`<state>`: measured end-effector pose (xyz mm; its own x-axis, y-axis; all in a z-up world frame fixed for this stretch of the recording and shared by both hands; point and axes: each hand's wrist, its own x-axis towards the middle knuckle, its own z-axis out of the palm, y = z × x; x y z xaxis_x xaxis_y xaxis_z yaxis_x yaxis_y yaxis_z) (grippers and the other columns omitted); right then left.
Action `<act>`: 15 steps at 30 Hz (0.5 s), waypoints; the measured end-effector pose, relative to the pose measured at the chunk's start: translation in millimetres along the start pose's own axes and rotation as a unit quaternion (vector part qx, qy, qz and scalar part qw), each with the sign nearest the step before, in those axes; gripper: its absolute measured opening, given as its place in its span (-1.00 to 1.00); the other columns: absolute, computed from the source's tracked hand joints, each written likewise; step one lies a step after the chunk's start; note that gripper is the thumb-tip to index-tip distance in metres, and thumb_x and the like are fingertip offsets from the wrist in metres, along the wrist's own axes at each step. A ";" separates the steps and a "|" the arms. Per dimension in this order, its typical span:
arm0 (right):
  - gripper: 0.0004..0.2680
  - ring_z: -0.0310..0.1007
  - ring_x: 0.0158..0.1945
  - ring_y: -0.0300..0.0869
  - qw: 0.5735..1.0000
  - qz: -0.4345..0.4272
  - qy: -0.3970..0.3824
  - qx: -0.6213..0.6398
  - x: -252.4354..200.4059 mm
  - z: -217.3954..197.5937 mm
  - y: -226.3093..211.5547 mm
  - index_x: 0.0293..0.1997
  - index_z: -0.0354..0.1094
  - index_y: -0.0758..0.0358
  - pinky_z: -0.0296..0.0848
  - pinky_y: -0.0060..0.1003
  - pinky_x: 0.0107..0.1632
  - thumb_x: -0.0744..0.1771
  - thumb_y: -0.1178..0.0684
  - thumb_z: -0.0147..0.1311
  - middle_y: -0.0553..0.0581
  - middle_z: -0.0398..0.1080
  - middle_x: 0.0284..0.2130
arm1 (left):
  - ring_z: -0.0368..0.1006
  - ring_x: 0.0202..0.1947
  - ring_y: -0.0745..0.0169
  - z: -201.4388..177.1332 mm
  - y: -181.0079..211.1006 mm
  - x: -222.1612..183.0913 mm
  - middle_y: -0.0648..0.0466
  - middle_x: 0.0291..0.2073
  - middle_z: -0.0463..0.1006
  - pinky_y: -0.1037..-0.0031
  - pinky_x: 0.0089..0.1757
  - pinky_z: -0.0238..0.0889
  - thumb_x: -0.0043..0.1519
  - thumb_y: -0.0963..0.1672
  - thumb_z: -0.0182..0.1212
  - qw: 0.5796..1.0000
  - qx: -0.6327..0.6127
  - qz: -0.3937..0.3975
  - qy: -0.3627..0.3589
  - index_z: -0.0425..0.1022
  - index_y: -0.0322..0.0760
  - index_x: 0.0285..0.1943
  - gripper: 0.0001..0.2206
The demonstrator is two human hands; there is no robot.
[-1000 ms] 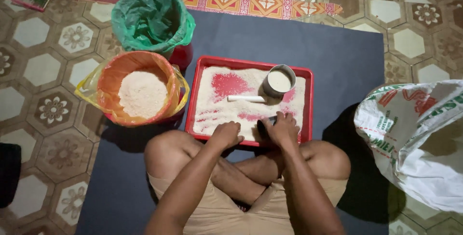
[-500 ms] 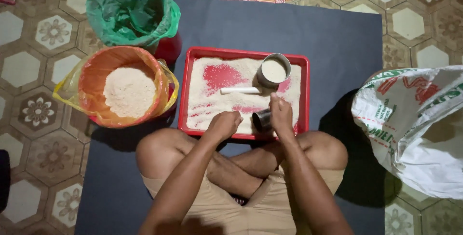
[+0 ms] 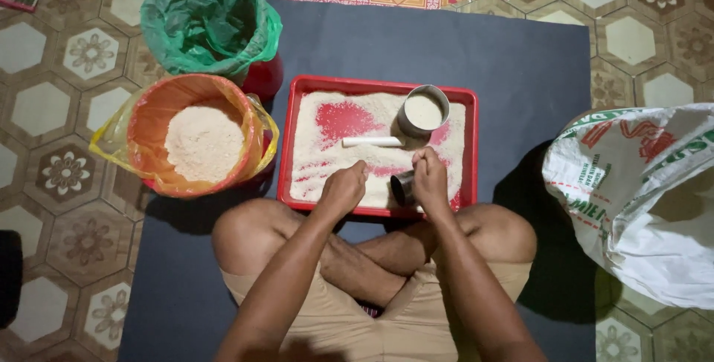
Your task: The person measures grain from a tray using a metal cup, levels it with a stick, and transfers it to a larger container.
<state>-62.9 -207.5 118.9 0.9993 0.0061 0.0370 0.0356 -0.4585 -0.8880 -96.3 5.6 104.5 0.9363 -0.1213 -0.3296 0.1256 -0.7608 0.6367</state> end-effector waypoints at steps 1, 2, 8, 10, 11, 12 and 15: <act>-0.85 0.41 -0.33 0.07 1.000 0.000 0.000 0.000 0.7 -1.1 3.6 -0.30 0.32 0.17 0.39 -0.09 -0.11 0.34 0.25 -0.22 0.21 0.38 -0.52 | 0.57 -0.19 -0.47 2.3 -1.0 2.2 -0.38 -0.38 0.57 -0.15 -0.15 0.42 0.36 -0.07 -0.15 1.000 0.000 0.001 0.000 0.39 -0.17 -0.01 -0.79; -0.84 0.41 -0.35 0.06 1.000 -0.012 -0.004 -0.003 1.1 -0.9 7.0 -0.34 0.33 0.19 0.39 -0.11 -0.13 0.32 0.27 -0.21 0.22 0.38 -0.53 | 0.57 -0.20 -0.48 4.0 -3.1 3.5 -0.38 -0.39 0.57 -0.14 -0.15 0.42 0.37 -0.07 -0.16 1.000 0.003 0.005 0.007 0.38 -0.18 -0.03 -0.79; -0.89 0.47 -0.15 0.13 0.994 -0.006 0.014 -0.107 5.1 -5.2 14.7 -0.28 0.39 0.11 0.43 -0.06 -0.02 0.27 0.24 -0.01 0.19 0.42 -0.33 | 0.57 -0.22 -0.47 9.2 -10.3 7.3 -0.36 -0.44 0.56 -0.15 -0.17 0.42 0.39 -0.04 -0.20 1.000 0.002 0.004 0.021 0.36 -0.15 -0.05 -0.78; -0.88 0.47 -0.08 0.12 0.990 0.017 0.009 -0.142 5.7 -4.0 21.3 -0.22 0.41 0.10 0.43 -0.04 0.04 0.25 0.21 0.04 0.18 0.41 -0.22 | 0.57 -0.21 -0.47 11.2 -13.1 7.8 -0.35 -0.44 0.56 -0.15 -0.17 0.42 0.38 -0.05 -0.19 1.000 -0.002 0.004 0.024 0.36 -0.14 -0.05 -0.79; -0.81 0.39 0.05 0.13 0.973 0.055 -0.040 -0.221 6.5 -1.1 29.3 -0.10 0.40 0.07 0.41 0.01 0.10 0.25 -0.01 0.16 0.18 0.36 -0.10 | 0.57 -0.21 -0.47 12.4 -14.4 8.0 -0.35 -0.41 0.57 -0.15 -0.17 0.42 0.36 -0.07 -0.17 0.999 -0.008 0.018 0.037 0.37 -0.16 -0.06 -0.81; -0.65 0.31 0.18 0.14 0.946 0.093 -0.087 -0.299 6.6 1.0 37.6 0.03 0.39 0.03 0.39 0.06 0.16 0.24 -0.23 0.29 0.17 0.30 0.03 | 0.57 -0.21 -0.47 14.2 -15.2 8.3 -0.34 -0.38 0.58 -0.16 -0.18 0.42 0.34 -0.10 -0.14 0.998 -0.015 0.033 0.050 0.38 -0.17 -0.07 -0.83; -0.35 0.24 0.28 0.26 0.914 0.151 -0.183 -0.329 -1.4 -2.9 1.8 0.31 0.25 0.21 0.31 0.20 0.22 0.21 -0.42 0.26 0.38 0.26 0.19 | 0.57 -0.20 -0.46 13.6 -15.0 6.5 -0.32 -0.35 0.58 -0.14 -0.19 0.43 0.32 -0.10 -0.13 0.997 -0.029 0.039 0.053 0.41 -0.17 -0.08 -0.82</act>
<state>-64.2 -210.9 118.6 0.9036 0.0337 -0.4271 -0.1356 -0.9231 -0.3598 -96.6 7.5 83.3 0.9728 -0.1086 -0.2046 0.0671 -0.7135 0.6974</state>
